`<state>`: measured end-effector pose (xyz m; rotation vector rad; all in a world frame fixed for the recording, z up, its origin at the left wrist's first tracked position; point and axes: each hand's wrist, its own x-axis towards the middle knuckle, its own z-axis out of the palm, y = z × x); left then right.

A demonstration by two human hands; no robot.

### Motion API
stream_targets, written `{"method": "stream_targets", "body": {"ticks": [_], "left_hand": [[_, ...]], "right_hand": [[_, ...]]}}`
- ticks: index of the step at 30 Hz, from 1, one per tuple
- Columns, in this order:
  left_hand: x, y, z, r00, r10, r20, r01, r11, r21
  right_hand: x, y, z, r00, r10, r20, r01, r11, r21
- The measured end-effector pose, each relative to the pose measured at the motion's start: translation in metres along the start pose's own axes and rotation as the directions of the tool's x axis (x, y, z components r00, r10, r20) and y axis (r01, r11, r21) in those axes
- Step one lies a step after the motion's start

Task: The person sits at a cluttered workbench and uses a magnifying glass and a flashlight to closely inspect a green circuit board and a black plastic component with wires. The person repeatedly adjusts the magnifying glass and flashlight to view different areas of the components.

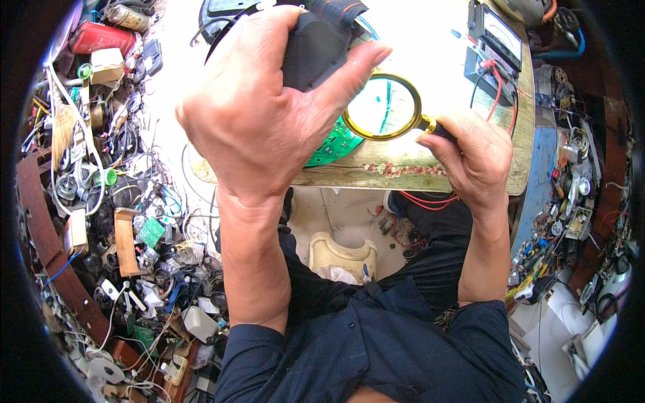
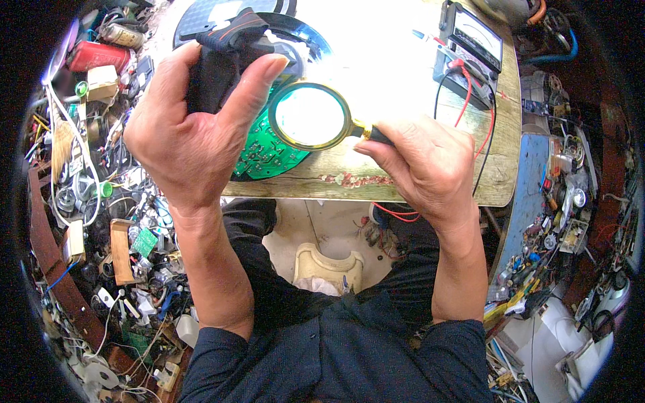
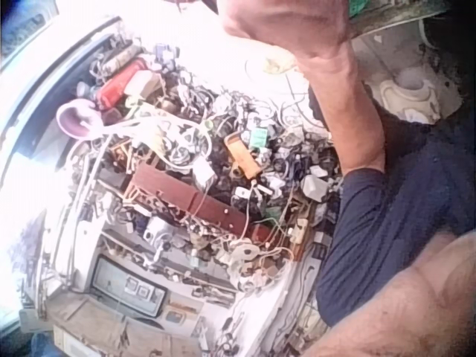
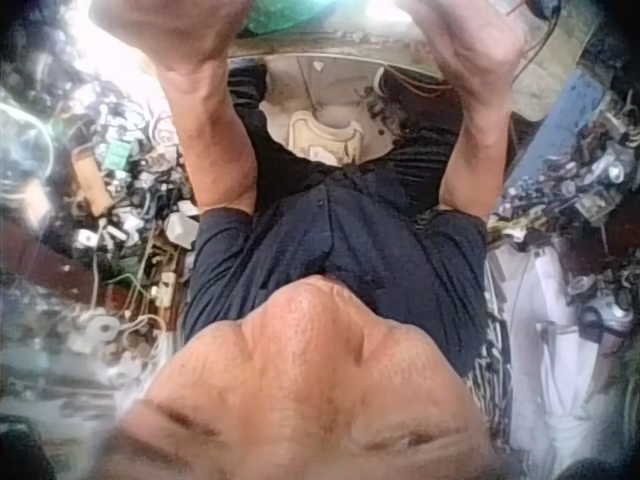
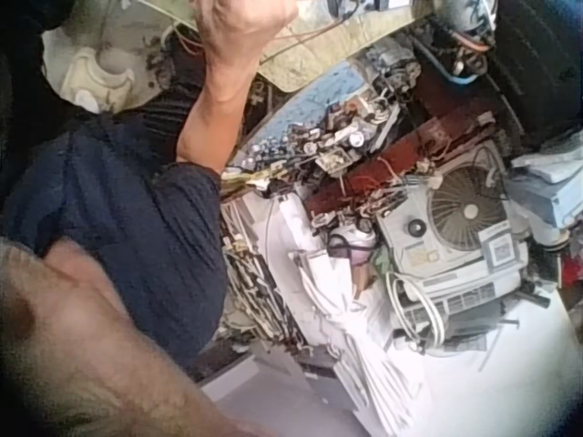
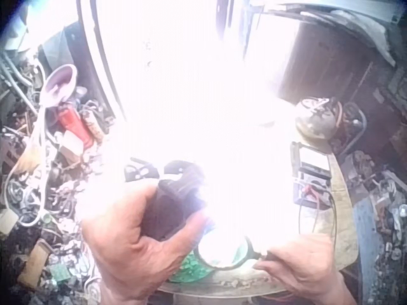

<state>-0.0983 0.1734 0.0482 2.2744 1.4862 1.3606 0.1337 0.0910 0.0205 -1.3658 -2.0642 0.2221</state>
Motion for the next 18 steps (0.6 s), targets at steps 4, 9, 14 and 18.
{"method": "stream_targets", "body": {"ticks": [4, 9, 14, 18], "left_hand": [[-0.004, -0.006, 0.003, 0.998, 0.053, -0.026, -0.052, 0.999, 0.011], [-0.005, -0.004, 0.004, 1.0, -0.014, 0.01, 0.014, 1.0, -0.008], [-0.005, -0.013, 0.008, 0.989, 0.129, -0.078, -0.131, 0.991, -0.022], [0.0, -0.003, 0.0, 1.0, 0.022, 0.002, -0.022, 0.997, -0.073]], "right_hand": [[-0.001, 0.0, -0.001, 1.0, 0.009, 0.008, -0.009, 1.0, 0.002], [-0.002, 0.0, -0.001, 1.0, 0.003, 0.01, -0.003, 1.0, 0.005], [-0.002, 0.001, -0.002, 1.0, 0.005, 0.004, -0.005, 1.0, 0.003], [-0.004, 0.002, -0.003, 1.0, 0.016, 0.003, -0.016, 1.0, 0.004]]}}
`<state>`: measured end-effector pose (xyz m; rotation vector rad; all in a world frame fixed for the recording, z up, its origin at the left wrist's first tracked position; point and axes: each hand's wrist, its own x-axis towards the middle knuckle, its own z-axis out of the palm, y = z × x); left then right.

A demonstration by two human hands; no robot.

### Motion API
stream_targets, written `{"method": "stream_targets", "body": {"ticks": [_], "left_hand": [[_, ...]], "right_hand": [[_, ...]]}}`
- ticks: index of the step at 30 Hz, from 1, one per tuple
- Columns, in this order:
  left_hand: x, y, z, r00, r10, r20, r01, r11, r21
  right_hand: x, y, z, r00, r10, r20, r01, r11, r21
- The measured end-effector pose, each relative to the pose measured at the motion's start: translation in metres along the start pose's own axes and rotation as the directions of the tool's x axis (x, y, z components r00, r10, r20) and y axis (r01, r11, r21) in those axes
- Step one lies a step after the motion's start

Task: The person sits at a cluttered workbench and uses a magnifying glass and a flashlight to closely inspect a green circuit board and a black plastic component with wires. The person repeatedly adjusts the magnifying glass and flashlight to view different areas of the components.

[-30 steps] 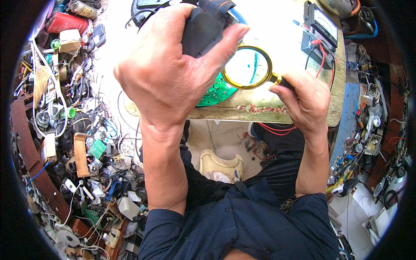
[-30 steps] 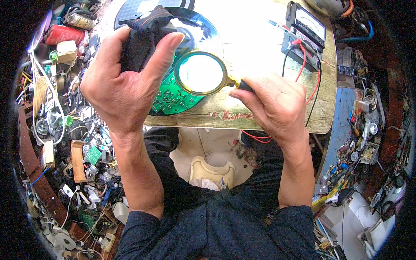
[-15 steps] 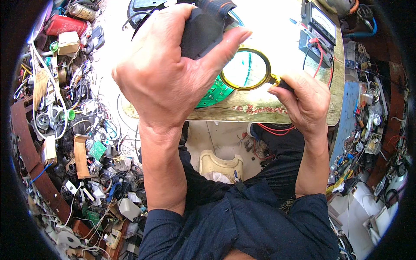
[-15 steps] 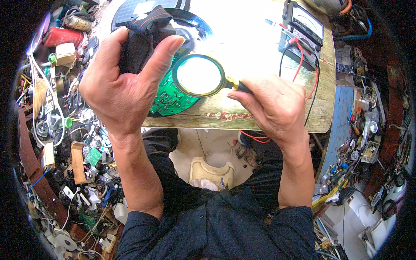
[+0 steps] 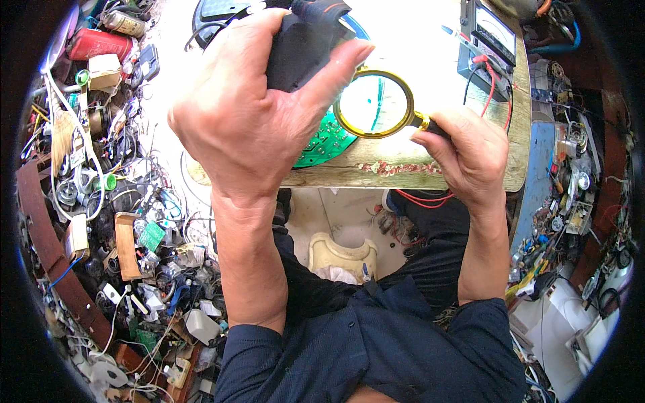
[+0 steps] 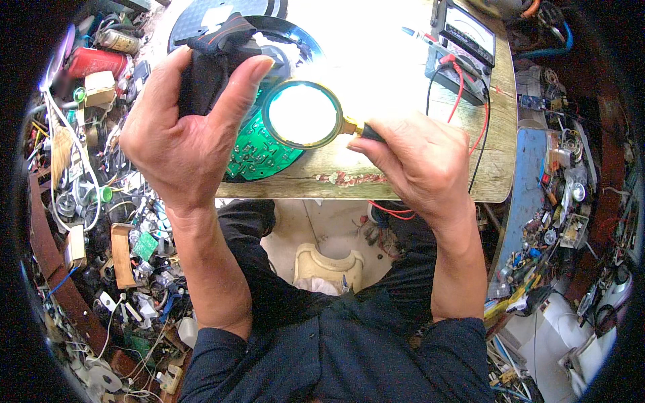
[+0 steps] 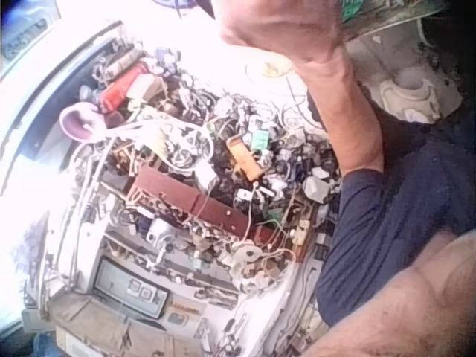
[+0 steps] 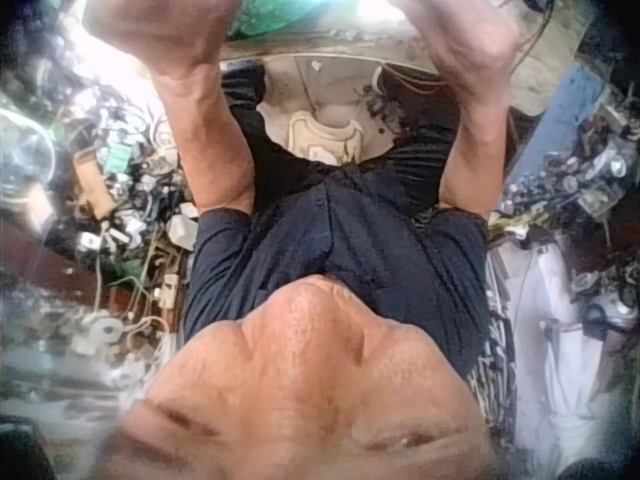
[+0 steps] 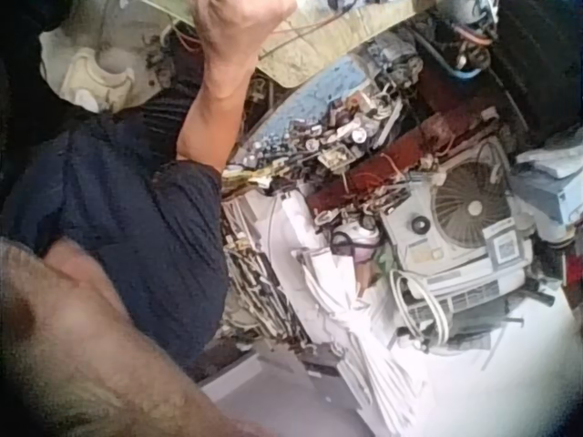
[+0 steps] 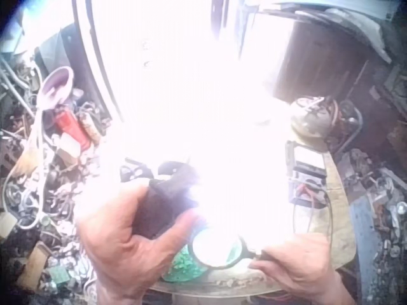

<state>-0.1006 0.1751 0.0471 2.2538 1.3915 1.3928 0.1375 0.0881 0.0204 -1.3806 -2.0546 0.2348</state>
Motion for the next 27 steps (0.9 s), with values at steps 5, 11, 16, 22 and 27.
{"method": "stream_targets", "body": {"ticks": [5, 11, 16, 22, 27], "left_hand": [[-0.006, -0.006, 0.006, 0.999, 0.027, -0.02, -0.025, 0.993, 0.114], [-0.009, -0.012, 0.009, 0.998, 0.032, -0.054, -0.03, 0.998, 0.051], [-0.008, -0.009, 0.008, 0.999, 0.011, -0.032, -0.009, 0.999, 0.033], [-0.008, -0.009, 0.01, 0.999, -0.014, -0.032, 0.013, 0.999, -0.034], [-0.009, -0.009, 0.008, 0.999, -0.032, -0.027, 0.032, 0.999, -0.007]], "right_hand": [[-0.001, 0.001, -0.001, 1.0, -0.001, -0.012, 0.001, 1.0, -0.002], [-0.003, 0.004, -0.002, 1.0, -0.015, -0.024, 0.015, 1.0, -0.014], [-0.005, 0.004, -0.002, 0.999, -0.018, -0.028, 0.018, 1.0, -0.015], [-0.006, 0.006, -0.003, 0.999, -0.032, -0.028, 0.032, 0.999, -0.031], [-0.006, 0.007, -0.001, 0.997, -0.054, -0.049, 0.053, 0.998, -0.028]]}}
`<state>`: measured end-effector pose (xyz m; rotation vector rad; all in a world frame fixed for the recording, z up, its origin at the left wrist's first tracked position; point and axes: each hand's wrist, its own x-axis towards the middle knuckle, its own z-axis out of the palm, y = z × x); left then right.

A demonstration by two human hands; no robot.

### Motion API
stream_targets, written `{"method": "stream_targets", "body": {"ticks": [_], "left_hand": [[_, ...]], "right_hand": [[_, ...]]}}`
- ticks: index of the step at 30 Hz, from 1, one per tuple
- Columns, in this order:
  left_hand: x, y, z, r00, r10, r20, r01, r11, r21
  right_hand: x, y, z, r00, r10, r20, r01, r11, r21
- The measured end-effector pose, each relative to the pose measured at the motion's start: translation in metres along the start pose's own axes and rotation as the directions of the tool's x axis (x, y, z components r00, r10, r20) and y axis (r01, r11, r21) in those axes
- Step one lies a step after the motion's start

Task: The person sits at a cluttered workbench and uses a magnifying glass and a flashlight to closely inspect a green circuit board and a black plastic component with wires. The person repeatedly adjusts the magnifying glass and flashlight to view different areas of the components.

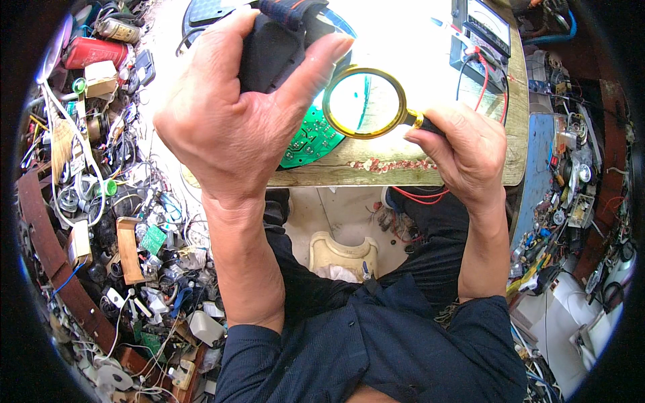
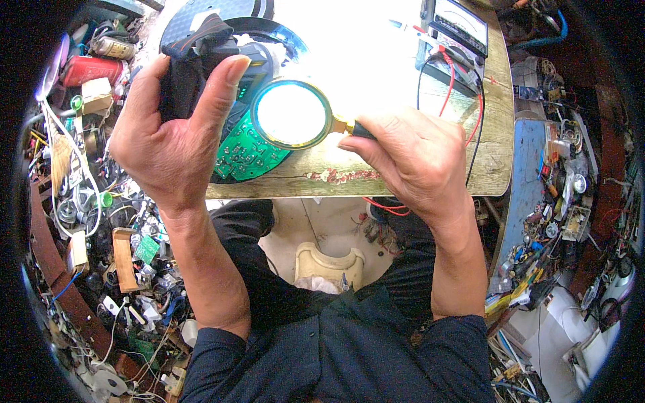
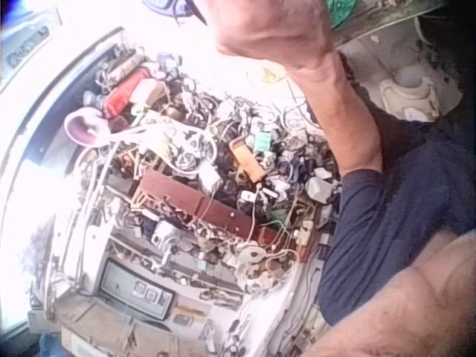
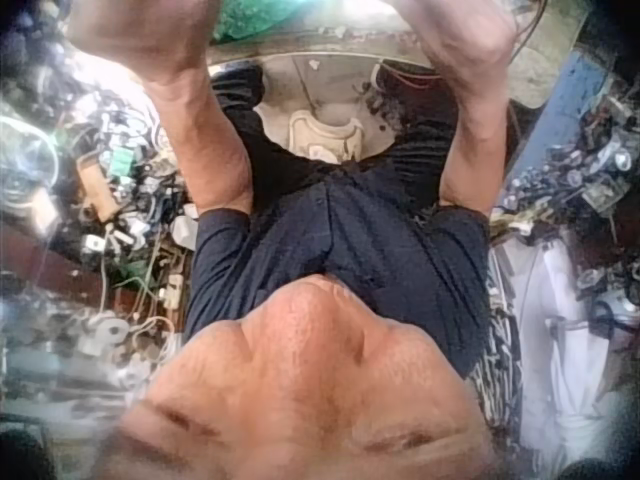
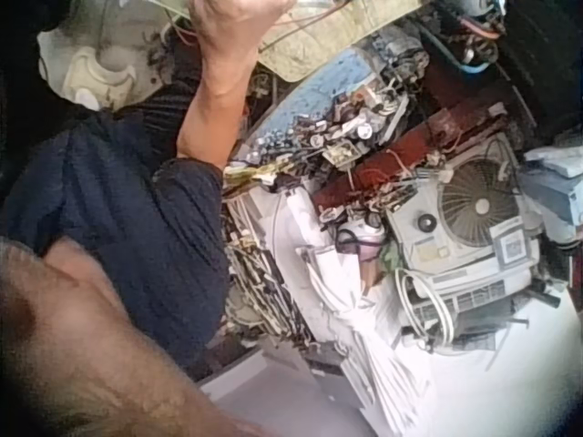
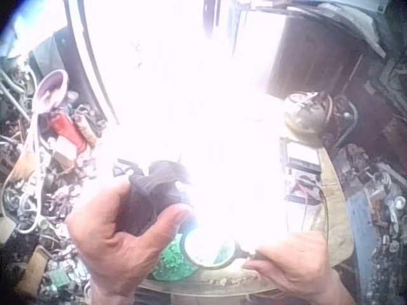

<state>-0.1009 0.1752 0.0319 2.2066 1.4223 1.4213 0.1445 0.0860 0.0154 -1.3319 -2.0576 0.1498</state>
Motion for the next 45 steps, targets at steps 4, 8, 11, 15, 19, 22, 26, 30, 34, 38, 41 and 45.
{"method": "stream_targets", "body": {"ticks": [4, 8, 11, 15, 19, 22, 26, 30, 34, 38, 41, 45], "left_hand": [[0.0, -0.001, -0.001, 1.0, 0.011, 0.002, -0.011, 1.0, -0.002], [-0.001, -0.002, -0.003, 1.0, 0.009, 0.016, -0.009, 1.0, 0.002], [-0.001, -0.005, -0.001, 0.999, 0.042, 0.003, -0.042, 0.999, -0.019], [0.0, -0.004, -0.004, 0.999, 0.038, 0.024, -0.039, 0.999, 0.033], [-0.001, -0.002, -0.002, 0.999, 0.022, 0.026, -0.021, 0.999, -0.024], [-0.001, -0.001, -0.002, 0.999, 0.029, 0.032, -0.028, 1.0, -0.009], [0.0, 0.0, -0.002, 0.998, 0.052, 0.041, -0.054, 0.998, 0.045], [0.0, -0.003, -0.002, 0.994, 0.106, 0.028, -0.108, 0.992, 0.06], [0.0, 0.0, -0.004, 0.999, 0.04, 0.035, -0.04, 0.999, 0.004], [0.0, -0.001, -0.009, 0.998, 0.037, 0.043, -0.038, 0.999, 0.017], [0.0, -0.004, -0.012, 0.997, 0.057, 0.047, -0.057, 0.998, 0.009], [-0.001, -0.005, -0.016, 0.996, 0.071, 0.046, -0.072, 0.997, 0.027]], "right_hand": [[0.0, -0.001, -0.001, 1.0, 0.0, 0.016, 0.0, 1.0, -0.006], [0.0, -0.001, -0.001, 1.0, 0.004, 0.022, -0.004, 1.0, -0.004], [-0.001, -0.003, -0.001, 1.0, 0.018, 0.022, -0.018, 1.0, 0.001], [0.001, -0.005, -0.004, 0.998, 0.036, 0.047, -0.036, 0.999, 0.005], [-0.001, -0.006, -0.004, 0.998, 0.037, 0.047, -0.037, 0.999, 0.005], [-0.002, -0.006, -0.004, 0.997, 0.051, 0.049, -0.052, 0.998, 0.019], [-0.002, -0.006, -0.005, 0.997, 0.055, 0.057, -0.056, 0.998, 0.013], [-0.002, -0.006, -0.005, 0.998, 0.049, 0.046, -0.05, 0.999, 0.017], [-0.002, -0.007, -0.004, 0.998, 0.044, 0.042, -0.045, 0.999, 0.028], [-0.001, -0.009, -0.003, 0.998, 0.031, 0.048, -0.032, 0.999, 0.029], [0.0, -0.01, -0.001, 0.999, 0.01, 0.039, -0.012, 0.999, 0.036], [0.0, -0.011, 0.0, 0.998, -0.011, 0.054, 0.01, 1.0, 0.03]]}}
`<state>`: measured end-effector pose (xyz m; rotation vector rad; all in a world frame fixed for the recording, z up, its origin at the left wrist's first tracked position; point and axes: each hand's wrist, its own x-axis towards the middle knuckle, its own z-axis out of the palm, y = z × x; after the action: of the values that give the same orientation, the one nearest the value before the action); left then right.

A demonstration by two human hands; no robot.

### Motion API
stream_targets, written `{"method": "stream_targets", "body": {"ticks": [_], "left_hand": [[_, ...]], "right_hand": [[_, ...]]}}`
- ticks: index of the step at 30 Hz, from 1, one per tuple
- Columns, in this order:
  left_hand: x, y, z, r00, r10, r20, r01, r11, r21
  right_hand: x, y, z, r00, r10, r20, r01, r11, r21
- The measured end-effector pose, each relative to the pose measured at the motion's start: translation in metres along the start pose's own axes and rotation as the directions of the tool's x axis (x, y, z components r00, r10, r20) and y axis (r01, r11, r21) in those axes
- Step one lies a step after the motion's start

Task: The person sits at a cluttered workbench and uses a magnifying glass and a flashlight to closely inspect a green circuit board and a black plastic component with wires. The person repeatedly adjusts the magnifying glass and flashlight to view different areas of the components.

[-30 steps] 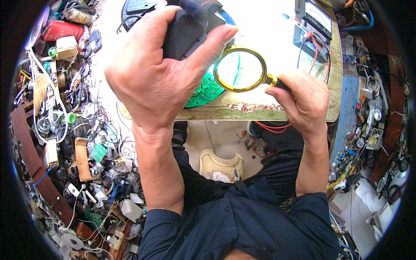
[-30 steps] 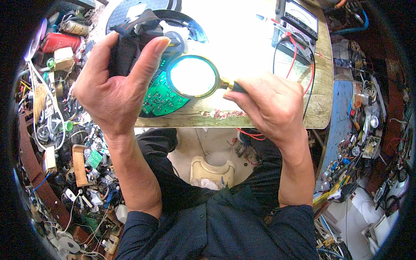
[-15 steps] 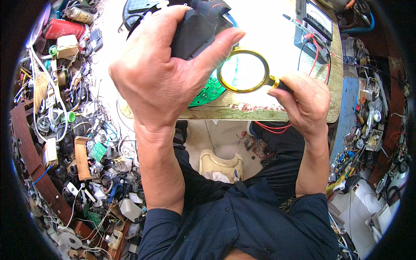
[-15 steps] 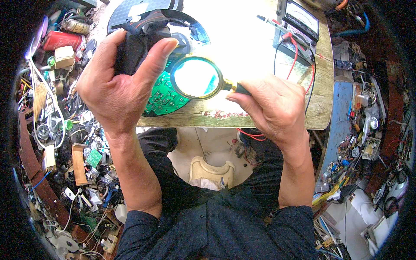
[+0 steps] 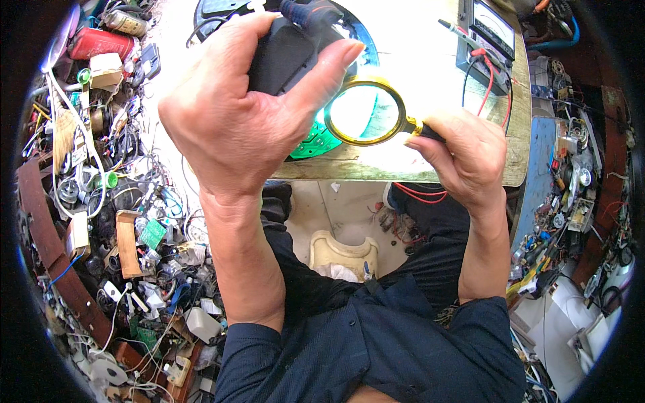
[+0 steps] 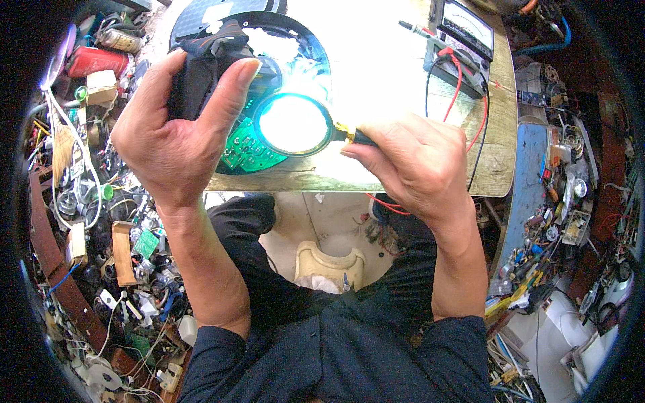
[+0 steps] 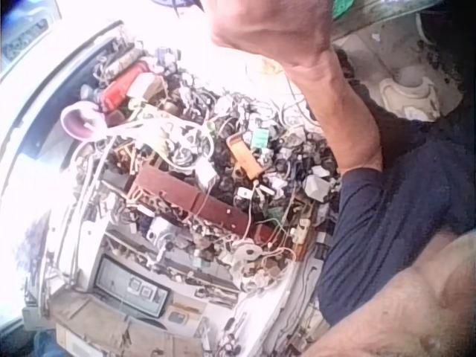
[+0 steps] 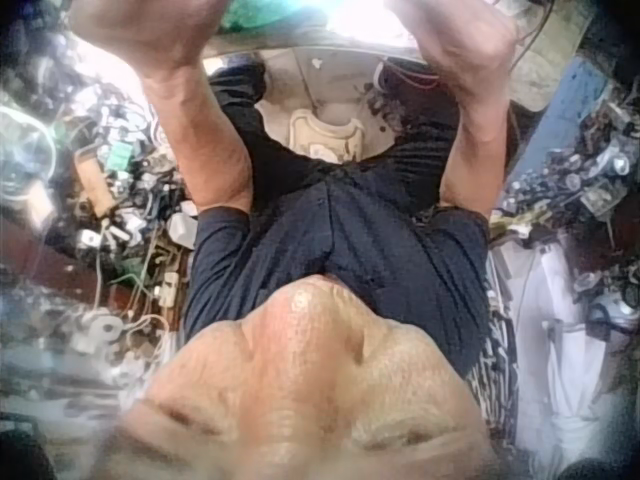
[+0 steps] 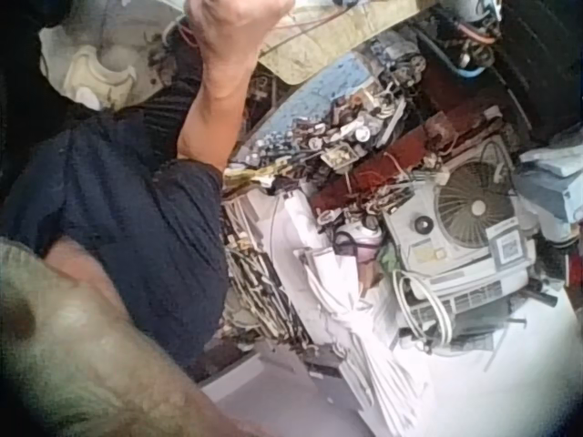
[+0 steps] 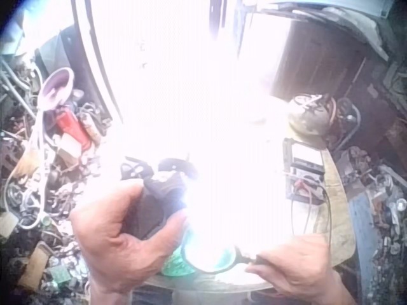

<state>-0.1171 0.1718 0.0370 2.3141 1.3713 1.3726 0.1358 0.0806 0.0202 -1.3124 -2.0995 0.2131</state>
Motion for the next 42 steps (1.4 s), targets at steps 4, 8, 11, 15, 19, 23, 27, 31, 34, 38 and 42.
{"method": "stream_targets", "body": {"ticks": [4, 8, 11, 15, 19, 23, 27, 31, 34, 38, 42], "left_hand": [[-0.003, 0.0, -0.004, 1.0, -0.027, 0.006, 0.027, 0.999, -0.024], [-0.003, 0.001, -0.008, 1.0, -0.025, 0.007, 0.025, 1.0, -0.003], [-0.002, 0.0, -0.014, 0.998, -0.067, -0.021, 0.068, 0.995, 0.073], [-0.002, -0.007, -0.019, 0.97, -0.163, -0.182, 0.175, 0.983, 0.052], [-0.005, -0.019, -0.031, 0.974, -0.146, -0.175, 0.155, 0.987, 0.04], [-0.009, -0.026, -0.033, 0.951, -0.212, -0.223, 0.21, 0.977, -0.032], [-0.01, -0.031, -0.035, 0.957, -0.217, -0.191, 0.207, 0.976, -0.07], [-0.008, -0.031, -0.034, 0.967, -0.196, -0.161, 0.185, 0.979, -0.08], [-0.009, -0.03, -0.033, 0.97, -0.181, -0.16, 0.175, 0.983, -0.049], [-0.01, -0.032, -0.031, 0.984, -0.103, -0.143, 0.113, 0.992, 0.06], [-0.008, -0.027, -0.027, 0.988, -0.092, -0.122, 0.099, 0.994, 0.053]], "right_hand": [[0.002, -0.006, 0.002, 1.0, -0.001, 0.0, 0.001, 1.0, -0.003], [0.004, -0.01, 0.003, 1.0, -0.007, 0.01, 0.007, 1.0, -0.027], [0.005, -0.011, 0.004, 0.999, 0.029, -0.032, -0.03, 0.999, -0.025], [0.005, -0.006, -0.002, 0.933, 0.288, -0.215, -0.278, 0.957, 0.078], [0.003, 0.001, -0.005, 0.846, 0.468, -0.254, -0.405, 0.876, 0.263], [0.002, 0.0, 0.005, 0.862, 0.451, -0.233, -0.366, 0.87, 0.331], [0.007, -0.008, 0.009, 0.901, 0.382, -0.207, -0.325, 0.909, 0.262], [0.01, -0.011, 0.011, 0.916, 0.363, -0.171, -0.316, 0.915, 0.25], [0.01, -0.011, 0.01, 0.925, 0.353, -0.143, -0.308, 0.914, 0.263], [0.011, -0.018, 0.011, 0.921, 0.376, -0.1, -0.333, 0.896, 0.295], [0.01, -0.013, 0.013, 0.939, 0.322, -0.124, -0.281, 0.922, 0.266]]}}
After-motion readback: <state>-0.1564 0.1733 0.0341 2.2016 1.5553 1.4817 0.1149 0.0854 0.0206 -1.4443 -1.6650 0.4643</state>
